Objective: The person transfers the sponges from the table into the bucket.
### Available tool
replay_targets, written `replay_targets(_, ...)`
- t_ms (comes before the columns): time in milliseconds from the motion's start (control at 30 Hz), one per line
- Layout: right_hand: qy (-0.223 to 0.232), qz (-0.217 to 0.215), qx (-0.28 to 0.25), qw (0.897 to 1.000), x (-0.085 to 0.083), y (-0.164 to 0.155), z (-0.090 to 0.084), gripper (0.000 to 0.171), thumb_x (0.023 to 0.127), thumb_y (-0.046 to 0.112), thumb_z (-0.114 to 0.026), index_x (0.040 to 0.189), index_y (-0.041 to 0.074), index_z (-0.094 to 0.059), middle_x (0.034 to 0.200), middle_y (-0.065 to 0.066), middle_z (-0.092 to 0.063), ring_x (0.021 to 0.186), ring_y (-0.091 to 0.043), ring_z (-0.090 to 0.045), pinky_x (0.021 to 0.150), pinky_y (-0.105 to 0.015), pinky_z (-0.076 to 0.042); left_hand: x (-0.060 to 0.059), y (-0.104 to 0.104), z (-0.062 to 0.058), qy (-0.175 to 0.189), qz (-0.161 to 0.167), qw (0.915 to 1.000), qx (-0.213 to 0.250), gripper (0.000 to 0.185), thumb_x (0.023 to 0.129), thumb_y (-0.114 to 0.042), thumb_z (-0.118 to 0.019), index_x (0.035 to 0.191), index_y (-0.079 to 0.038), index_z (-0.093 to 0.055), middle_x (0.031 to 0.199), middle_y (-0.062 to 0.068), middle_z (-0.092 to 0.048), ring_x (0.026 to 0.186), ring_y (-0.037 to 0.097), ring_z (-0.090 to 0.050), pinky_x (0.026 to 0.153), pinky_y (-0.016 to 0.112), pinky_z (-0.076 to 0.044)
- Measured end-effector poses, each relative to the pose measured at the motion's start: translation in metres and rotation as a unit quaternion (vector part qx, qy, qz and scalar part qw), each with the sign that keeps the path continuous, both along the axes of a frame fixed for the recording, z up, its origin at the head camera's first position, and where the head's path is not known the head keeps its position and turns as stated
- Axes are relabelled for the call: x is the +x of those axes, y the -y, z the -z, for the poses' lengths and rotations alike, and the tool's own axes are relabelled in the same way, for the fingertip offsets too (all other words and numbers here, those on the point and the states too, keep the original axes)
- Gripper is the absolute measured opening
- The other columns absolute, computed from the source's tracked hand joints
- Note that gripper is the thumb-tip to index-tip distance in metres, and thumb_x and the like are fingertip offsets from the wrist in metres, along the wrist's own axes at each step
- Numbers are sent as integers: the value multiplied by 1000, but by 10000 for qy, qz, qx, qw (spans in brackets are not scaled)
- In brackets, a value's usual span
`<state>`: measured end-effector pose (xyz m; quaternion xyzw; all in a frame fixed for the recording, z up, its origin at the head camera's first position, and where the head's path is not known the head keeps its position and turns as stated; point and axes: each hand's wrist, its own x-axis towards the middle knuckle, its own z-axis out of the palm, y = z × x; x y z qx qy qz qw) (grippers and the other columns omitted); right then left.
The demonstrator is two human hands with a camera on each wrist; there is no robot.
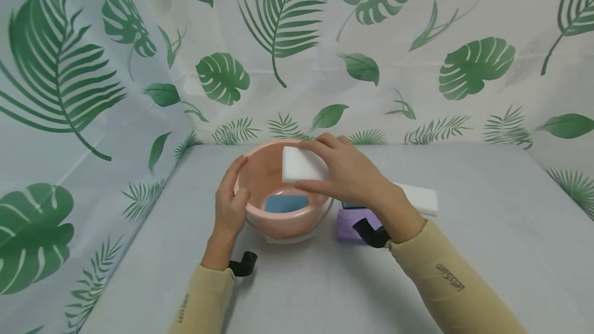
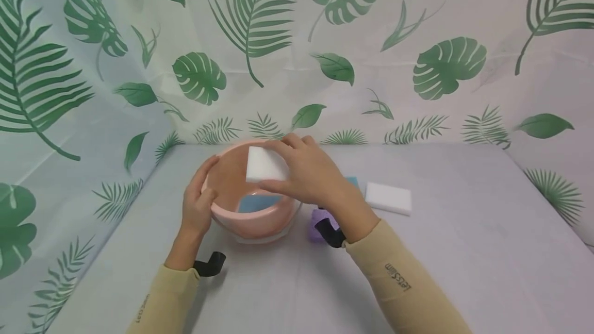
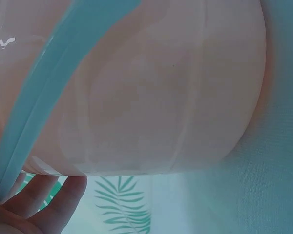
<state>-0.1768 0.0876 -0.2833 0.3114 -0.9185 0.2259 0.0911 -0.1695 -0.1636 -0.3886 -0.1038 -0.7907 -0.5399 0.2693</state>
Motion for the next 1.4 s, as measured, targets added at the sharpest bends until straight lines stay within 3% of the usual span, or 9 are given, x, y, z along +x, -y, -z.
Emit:
replay_targets(467,573,57,827,9949,-16,33,-1,80,81,55,-78,151,28,-50,142,-8,-53,121,-32,-47,96,-51,-48,-2,4,2,-78,189,9998,60,66,79,3,-41,144,0,-52,150,15,-49,142,25,-40,104,51,-36)
replay_targets(700,969,22,1437,9849,-25,47,0,79,82,56,-77,151,27,-50,154,-8,-43,136,-44,-39,105,-55,-41,-3,5,2,-51,209,9998,-27,67,80,3,-40,145,-1,-52,151,15,-48,140,25,-41,98,52,-37)
replay_targets(867,1162,-213,1816,9762,-28,53,0,79,85,58,-73,151,21,-49,157,-8,-39,144,-40,-31,111,-54,-35,-4,6,4,-41,236,9997,2,67,79,2,-40,145,0,-52,150,15,-48,137,27,-44,97,52,-37)
replay_targets(1000,1240,-304,1733,9766,-29,54,0,81,86,57,-72,155,23,-44,161,-6,-33,147,-35,-25,112,-54,-33,-5,6,3,21,195,9998,-46,67,79,0,-40,145,-1,-52,151,12,-48,138,26,-43,104,53,-37)
replay_targets(1167,1166,-369,1510,9809,-27,52,-2,79,87,51,-74,154,23,-44,159,-8,-34,142,-34,-36,112,-53,-34,-4,6,2,48,113,9999,-64,67,78,-1,-40,144,-2,-53,150,12,-49,141,25,-40,111,52,-33)
replay_targets(1267,1039,-393,1390,9841,-25,51,-5,76,87,49,-75,152,22,-47,156,-10,-38,139,-34,-42,112,-53,-33,-3,5,2,78,86,9999,-66,67,78,-2,-40,144,-2,-54,150,12,-49,139,26,-42,110,51,-34)
replay_targets(1400,808,-379,1194,9888,-22,48,-10,75,87,50,-75,151,22,-49,150,-9,-46,132,-35,-46,106,-52,-40,-3,4,2,114,69,9999,-79,68,78,-2,-40,144,-2,-54,151,15,-48,138,26,-43,106,53,-36)
